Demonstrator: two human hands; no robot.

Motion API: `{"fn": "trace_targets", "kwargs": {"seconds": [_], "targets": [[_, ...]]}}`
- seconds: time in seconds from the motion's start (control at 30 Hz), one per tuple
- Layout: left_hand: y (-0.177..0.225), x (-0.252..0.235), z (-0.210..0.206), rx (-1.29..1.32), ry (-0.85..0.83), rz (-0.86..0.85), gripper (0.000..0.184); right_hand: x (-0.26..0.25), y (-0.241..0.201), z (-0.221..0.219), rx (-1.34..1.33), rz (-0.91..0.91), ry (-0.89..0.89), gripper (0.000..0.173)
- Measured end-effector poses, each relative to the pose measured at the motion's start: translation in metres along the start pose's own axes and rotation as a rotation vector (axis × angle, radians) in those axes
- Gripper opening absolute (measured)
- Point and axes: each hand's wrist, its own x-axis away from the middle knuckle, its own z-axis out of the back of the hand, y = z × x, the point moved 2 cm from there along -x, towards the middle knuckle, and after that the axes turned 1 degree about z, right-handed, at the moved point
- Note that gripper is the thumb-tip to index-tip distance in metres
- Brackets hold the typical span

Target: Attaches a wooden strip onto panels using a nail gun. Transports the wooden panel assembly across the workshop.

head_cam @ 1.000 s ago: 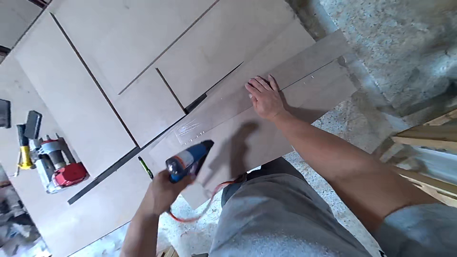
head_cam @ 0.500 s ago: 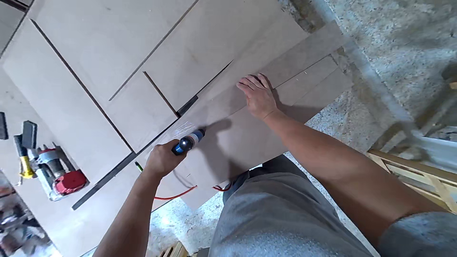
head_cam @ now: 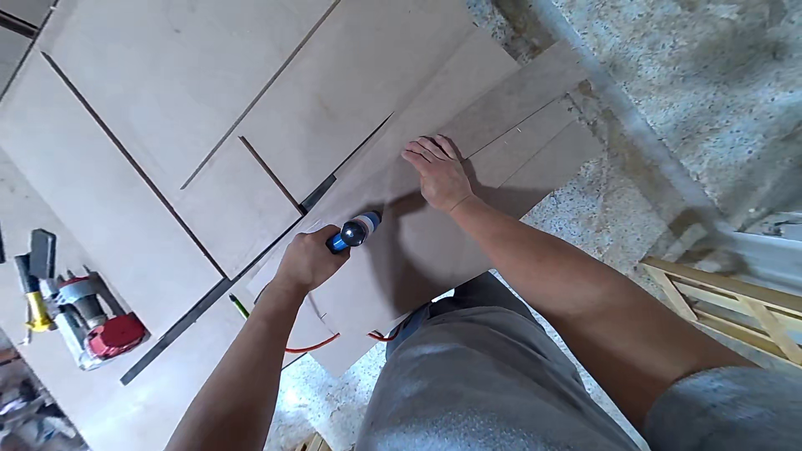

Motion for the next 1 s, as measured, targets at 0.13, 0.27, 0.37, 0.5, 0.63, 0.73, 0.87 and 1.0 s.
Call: {"fn": "trace_targets", "kwargs": {"seconds": [0.13,0.27,0.37,0.5,0.63,0.73,0.87,1.0], "targets": [[0.021,-0.007,0.003,-0.002,0.004,-0.014,0.014,0.000,-0.001,0.003,-0.011,-0.013,-0.017,0.051],[0.047,-0.015,0.006,0.006,-0.007,-0.021,0.016,-0.001,0.000,0.005,-0.067,-0.011,-0.037,0.055],[0.063,-0.025,0.009,-0.017,-0.059,-0.013,0.018,-0.003,0.004,0.013,-0.192,0.004,-0.017,0.056],[0.064,-0.026,0.008,0.028,-0.043,-0.013,0.016,-0.014,0.043,0.056,-0.124,0.003,-0.167,0.053],[0.069,-0.027,0.009,0.032,0.000,-0.036,0.013,-0.012,0.090,0.052,0.093,0.051,-0.055,0.044],[0.080,-0.032,0.009,0.011,-0.034,-0.033,0.014,-0.009,0.087,0.050,0.106,0.038,-0.100,0.044],[0.095,-0.040,0.012,0.010,-0.037,-0.036,0.017,-0.012,0.087,0.053,0.117,0.028,-0.113,0.045],[0.110,-0.045,0.015,-0.006,-0.052,-0.036,0.014,-0.011,0.087,0.051,0.115,0.037,-0.081,0.044]]}}
